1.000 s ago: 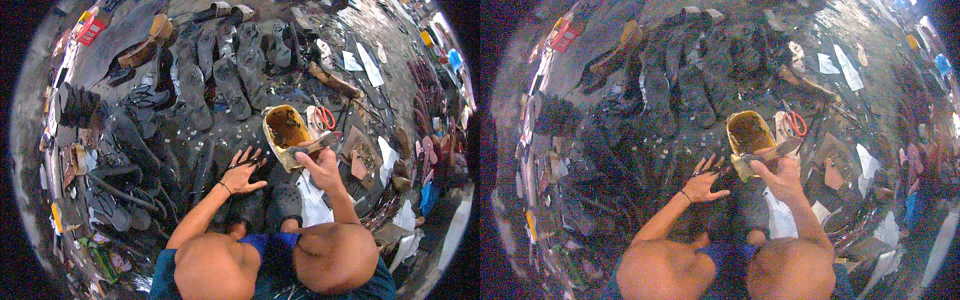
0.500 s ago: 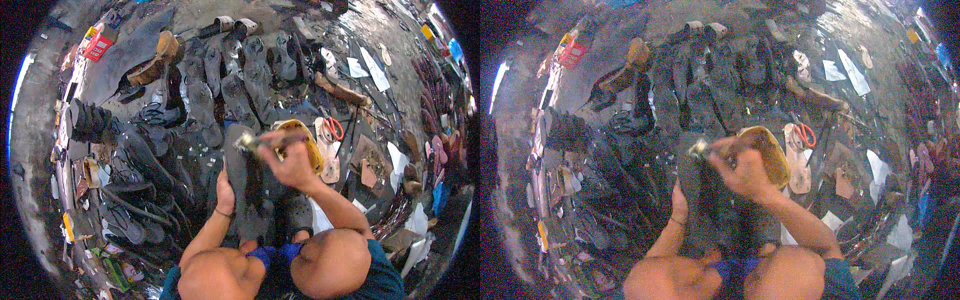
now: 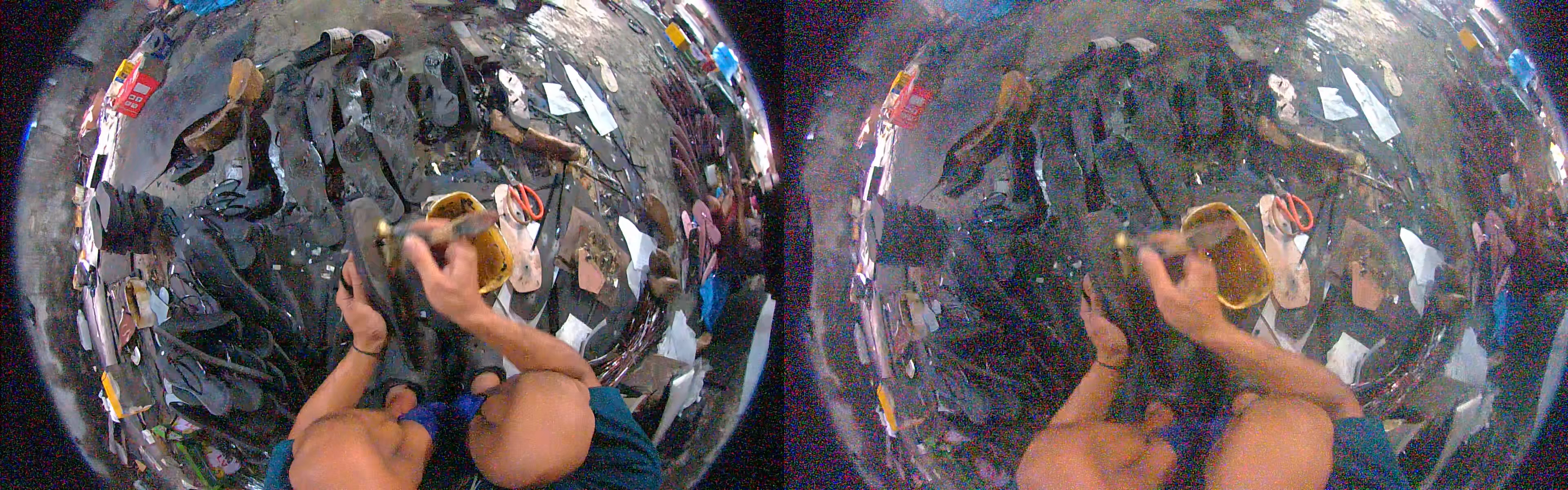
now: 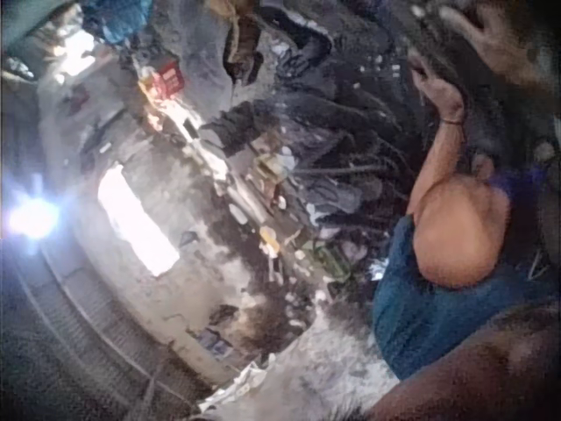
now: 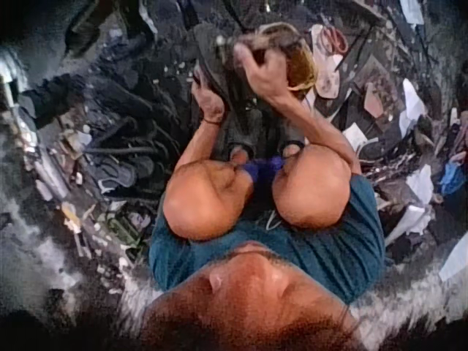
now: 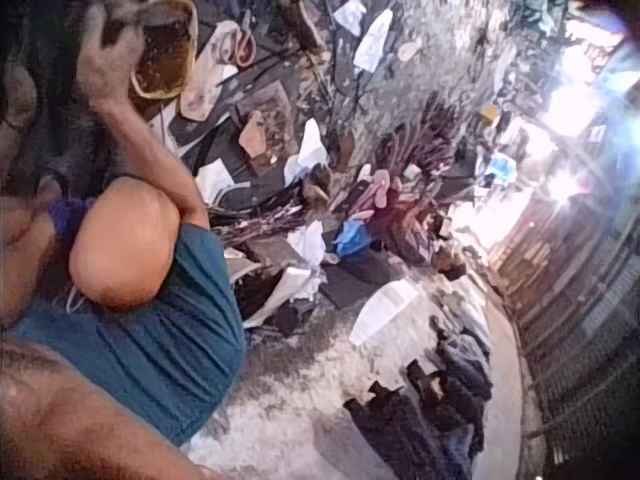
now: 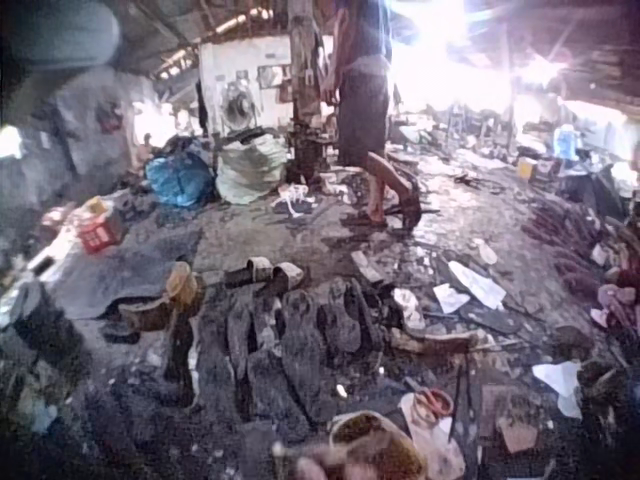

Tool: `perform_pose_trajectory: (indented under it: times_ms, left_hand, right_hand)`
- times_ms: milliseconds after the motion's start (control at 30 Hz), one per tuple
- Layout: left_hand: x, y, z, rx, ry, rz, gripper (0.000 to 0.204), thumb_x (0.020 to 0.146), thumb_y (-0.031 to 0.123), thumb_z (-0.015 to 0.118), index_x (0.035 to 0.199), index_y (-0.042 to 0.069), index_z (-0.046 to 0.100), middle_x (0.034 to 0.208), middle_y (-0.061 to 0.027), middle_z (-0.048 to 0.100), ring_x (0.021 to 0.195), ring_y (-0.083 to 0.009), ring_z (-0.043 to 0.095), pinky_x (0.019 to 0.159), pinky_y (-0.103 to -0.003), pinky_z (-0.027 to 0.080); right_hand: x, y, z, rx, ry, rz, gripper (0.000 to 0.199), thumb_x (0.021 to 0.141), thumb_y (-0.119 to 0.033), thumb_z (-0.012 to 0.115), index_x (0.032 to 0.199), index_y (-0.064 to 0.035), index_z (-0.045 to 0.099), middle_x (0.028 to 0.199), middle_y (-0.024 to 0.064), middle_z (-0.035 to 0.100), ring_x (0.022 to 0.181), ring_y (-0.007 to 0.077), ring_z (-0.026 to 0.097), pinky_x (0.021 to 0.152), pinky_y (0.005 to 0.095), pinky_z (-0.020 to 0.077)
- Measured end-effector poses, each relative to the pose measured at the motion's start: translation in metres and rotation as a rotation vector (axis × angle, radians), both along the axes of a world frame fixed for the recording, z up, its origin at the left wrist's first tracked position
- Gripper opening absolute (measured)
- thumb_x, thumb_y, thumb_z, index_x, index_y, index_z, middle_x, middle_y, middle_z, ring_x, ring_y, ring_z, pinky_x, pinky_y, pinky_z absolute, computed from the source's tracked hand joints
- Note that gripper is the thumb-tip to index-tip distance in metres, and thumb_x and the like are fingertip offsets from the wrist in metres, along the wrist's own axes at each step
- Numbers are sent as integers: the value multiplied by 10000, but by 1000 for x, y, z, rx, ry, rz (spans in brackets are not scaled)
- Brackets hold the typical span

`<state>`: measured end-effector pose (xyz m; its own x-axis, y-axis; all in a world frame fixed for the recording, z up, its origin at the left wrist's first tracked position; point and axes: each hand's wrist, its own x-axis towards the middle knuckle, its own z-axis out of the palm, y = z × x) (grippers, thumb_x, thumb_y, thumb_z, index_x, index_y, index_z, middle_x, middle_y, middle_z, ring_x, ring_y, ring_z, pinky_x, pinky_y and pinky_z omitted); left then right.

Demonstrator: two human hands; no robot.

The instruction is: The person sits on the floor and applies a dark liquid from a yellow container to the soles of black sandals using a brush. They handle the sandals one at a time, turning them over to coat the bottom surfaces, and place them back on the floor after application.

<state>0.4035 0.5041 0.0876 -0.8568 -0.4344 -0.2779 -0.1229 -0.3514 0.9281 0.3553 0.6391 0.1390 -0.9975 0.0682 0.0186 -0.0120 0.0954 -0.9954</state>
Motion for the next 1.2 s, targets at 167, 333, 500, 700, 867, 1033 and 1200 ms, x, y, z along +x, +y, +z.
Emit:
perform_pose_trajectory:
  times_ms: [167, 333, 500, 700, 867, 1033, 1200]
  left_hand:
    - [49, -33, 15, 680, -435, -353, 755, 1009, 653, 322, 1427, 47, 486, 1274, -165, 641, 1116, -272, 649, 961, -417, 535]
    - [89, -40, 37, 1060, -395, -497, 814, 981, 702, 324, 1473, 63, 429, 1317, -181, 614, 1130, -292, 644, 976, -453, 531]
    - [7, -20, 49, 641, -225, -267, 839, 944, 730, 393, 1393, 30, 505, 1205, -149, 670, 1041, -258, 677, 907, -387, 563]
    - [-37, -26, 57, 507, -111, -136, 891, 860, 819, 444, 1249, 32, 593, 973, -79, 699, 771, -181, 672, 647, -329, 572]
    - [-26, -28, 19, 926, -51, -446, 974, 891, 804, 382, 1371, -32, 522, 1170, -111, 670, 990, -206, 647, 854, -344, 537]
    - [-43, -28, 40, 614, -37, -189, 737, 926, 712, 477, 1235, 54, 601, 1059, -83, 695, 909, -212, 675, 790, -356, 564]
    - [-47, -30, 55, 689, -2, -171, 713, 913, 722, 493, 1179, 71, 611, 953, -66, 691, 800, -195, 675, 728, -316, 560]
  right_hand:
    - [-7, 25, 12, -565, -481, 210, 243, 975, -223, 659, 1133, -37, 646, 1007, 24, 691, 846, 113, 633, 720, 274, 495]
    - [-16, 36, 2, -896, -691, 154, 263, 971, -270, 657, 1124, -57, 644, 1004, 33, 692, 803, 133, 629, 658, 279, 478]
    - [-4, 7, -4, -139, -173, 302, 235, 946, -164, 679, 1118, -6, 657, 977, 66, 698, 898, 142, 638, 802, 295, 510]
    - [-33, 28, -2, 274, -189, 180, 210, 893, -171, 731, 1038, -25, 688, 947, 84, 712, 930, 189, 663, 856, 356, 508]
    - [9, -12, 49, -15, 30, 622, 273, 878, -237, 728, 1055, -30, 710, 1000, 155, 734, 948, 283, 707, 935, 412, 506]
    - [-1, 0, 21, 111, 173, 301, 210, 895, -185, 718, 1022, -19, 697, 981, 129, 722, 952, 239, 687, 878, 363, 523]
    - [-33, 31, -10, 288, 96, 134, 210, 916, -165, 693, 1055, -8, 690, 948, 108, 733, 863, 193, 693, 800, 336, 541]
